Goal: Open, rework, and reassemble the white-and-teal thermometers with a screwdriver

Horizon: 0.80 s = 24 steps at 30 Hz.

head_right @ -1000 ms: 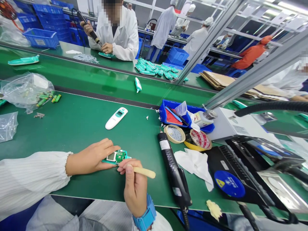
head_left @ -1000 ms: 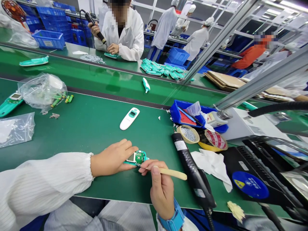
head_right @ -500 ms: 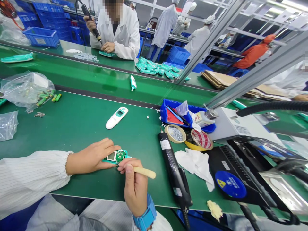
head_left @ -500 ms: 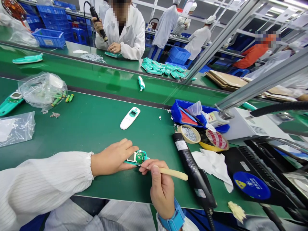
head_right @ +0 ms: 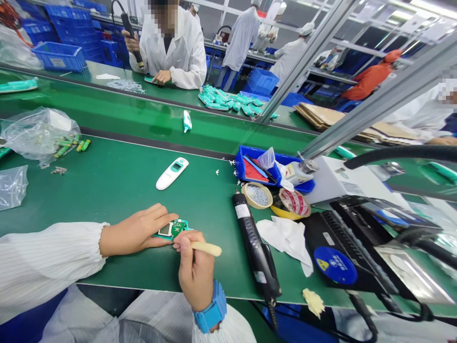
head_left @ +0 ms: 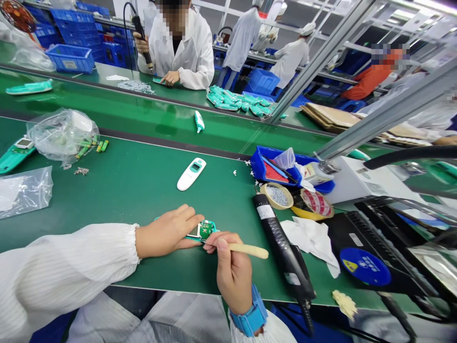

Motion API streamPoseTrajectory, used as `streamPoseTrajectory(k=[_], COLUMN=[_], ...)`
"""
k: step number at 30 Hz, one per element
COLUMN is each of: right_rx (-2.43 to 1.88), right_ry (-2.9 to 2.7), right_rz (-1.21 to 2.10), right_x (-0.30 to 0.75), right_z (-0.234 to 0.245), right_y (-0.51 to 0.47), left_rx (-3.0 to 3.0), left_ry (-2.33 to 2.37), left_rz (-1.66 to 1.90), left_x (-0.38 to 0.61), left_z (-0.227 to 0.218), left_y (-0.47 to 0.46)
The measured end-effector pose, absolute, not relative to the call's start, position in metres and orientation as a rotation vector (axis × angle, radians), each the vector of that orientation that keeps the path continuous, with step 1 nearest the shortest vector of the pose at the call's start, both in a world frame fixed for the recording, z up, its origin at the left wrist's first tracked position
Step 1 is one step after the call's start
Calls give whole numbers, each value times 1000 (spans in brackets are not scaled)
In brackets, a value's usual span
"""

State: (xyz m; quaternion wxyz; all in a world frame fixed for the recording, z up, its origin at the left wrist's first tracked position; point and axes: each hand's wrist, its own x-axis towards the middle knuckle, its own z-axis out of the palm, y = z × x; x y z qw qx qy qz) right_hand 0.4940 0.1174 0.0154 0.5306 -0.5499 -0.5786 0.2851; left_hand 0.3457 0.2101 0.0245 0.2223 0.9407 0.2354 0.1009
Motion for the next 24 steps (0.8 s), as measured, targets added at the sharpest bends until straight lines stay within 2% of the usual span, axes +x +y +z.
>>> streamPoseTrajectory(k=[5, 12, 16, 20, 24], right_rx=[-1281, -1671, -1803, -1873, -2026], right_ry=[-1449, -2049, -2082, -2046, -1922], right_rz=[667, 117, 43, 82, 150], right_x=[505, 570, 572, 529, 485], right_z=[34, 47, 50, 52, 47], right_y=[121, 170, 197, 226, 266], left_rx=[2584, 2537, 2102, 1450, 1207], left_ry=[685, 855, 971, 997, 982], left_rz=[353, 236, 378, 536, 692], left_x=[344, 325, 306, 296, 295], left_z=[27, 40, 50, 53, 46], left_y=[209, 207, 202, 196, 193])
